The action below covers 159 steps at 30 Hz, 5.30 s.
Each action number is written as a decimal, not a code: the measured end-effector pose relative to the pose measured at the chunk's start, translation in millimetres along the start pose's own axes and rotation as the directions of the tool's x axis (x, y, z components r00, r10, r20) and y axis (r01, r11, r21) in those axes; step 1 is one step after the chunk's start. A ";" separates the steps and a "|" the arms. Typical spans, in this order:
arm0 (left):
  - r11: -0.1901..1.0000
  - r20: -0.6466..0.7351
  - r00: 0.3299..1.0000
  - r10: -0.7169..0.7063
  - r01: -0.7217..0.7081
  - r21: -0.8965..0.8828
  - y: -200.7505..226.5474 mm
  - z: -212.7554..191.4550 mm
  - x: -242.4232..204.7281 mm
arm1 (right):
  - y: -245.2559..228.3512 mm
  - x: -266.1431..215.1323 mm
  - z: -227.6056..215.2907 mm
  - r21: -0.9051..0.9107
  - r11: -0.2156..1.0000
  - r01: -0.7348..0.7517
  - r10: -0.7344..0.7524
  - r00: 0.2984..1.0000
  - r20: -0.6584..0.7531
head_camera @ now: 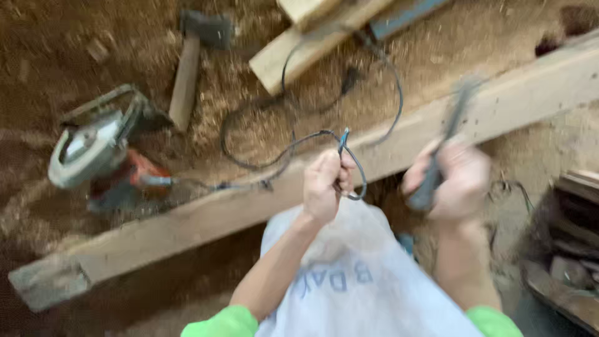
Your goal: The person uses a chisel and a small axe to chip away at a wooden plank. They then pick up a circular saw and proceed to strip the insulation from its power cord using the chisel, exposing the internal wires.
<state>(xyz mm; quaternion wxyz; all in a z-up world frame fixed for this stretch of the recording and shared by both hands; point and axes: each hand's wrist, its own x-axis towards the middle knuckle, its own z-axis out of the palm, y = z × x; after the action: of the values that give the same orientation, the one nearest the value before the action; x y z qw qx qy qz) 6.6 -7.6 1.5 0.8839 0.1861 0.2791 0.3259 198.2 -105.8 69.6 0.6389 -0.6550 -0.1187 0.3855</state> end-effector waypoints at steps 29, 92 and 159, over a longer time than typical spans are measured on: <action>0.989 0.083 0.992 -0.093 0.102 -0.111 25.6 16.3 2.3 | 53.1 -44.4 53.3 -0.029 0.998 -0.059 0.064 0.962 0.264; 0.798 0.220 0.966 -0.138 -0.024 0.603 45.3 2.2 34.4 | 51.7 46.4 31.1 0.405 0.745 -0.530 0.071 0.667 0.741; 0.221 0.308 0.770 0.559 -0.497 0.839 -13.7 48.5 3.6 | 20.1 -15.4 41.1 -0.400 0.664 0.631 -0.596 0.771 0.225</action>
<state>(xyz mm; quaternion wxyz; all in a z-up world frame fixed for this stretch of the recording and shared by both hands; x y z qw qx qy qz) 45.2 -22.1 30.8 0.4742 0.6936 0.3522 0.4123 154.1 -88.2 61.0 0.5549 -0.6919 -0.4424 0.1330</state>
